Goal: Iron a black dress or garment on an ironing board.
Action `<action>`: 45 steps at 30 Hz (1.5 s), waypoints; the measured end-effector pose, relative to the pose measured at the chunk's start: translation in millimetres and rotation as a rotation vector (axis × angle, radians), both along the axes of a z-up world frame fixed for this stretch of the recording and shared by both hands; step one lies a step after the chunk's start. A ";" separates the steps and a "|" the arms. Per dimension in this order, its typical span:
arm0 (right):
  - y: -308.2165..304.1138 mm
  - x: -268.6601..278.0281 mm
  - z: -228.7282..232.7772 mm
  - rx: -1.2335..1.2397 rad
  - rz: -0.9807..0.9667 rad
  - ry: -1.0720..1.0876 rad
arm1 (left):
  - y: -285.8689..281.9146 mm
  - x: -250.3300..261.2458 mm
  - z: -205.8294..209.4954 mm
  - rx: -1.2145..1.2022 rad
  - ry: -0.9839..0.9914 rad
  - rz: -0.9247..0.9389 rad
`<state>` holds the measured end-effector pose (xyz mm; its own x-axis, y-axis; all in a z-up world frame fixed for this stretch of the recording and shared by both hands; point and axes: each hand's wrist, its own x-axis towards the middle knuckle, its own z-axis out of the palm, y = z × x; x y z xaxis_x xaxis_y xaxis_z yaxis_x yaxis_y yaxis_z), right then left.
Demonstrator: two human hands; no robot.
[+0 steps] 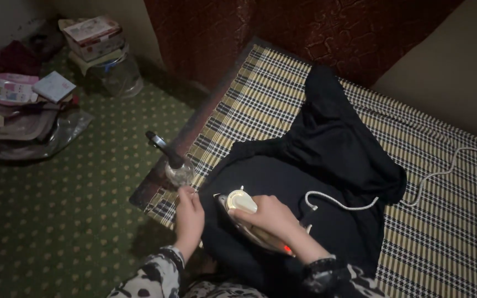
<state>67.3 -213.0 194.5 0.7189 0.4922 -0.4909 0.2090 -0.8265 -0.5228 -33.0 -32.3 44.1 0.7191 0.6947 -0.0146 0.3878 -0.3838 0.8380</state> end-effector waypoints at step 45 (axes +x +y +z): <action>-90.3 -17.7 -17.7 -0.135 -0.515 -0.148 | 19.6 17.4 -95.3 -0.281 0.072 -0.198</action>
<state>49.6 -303.4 176.8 0.9163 -0.0022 -0.4005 -0.1772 -0.8991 -0.4004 -15.6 -12.7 -51.3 0.8296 0.5038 -0.2407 0.3907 -0.2158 0.8948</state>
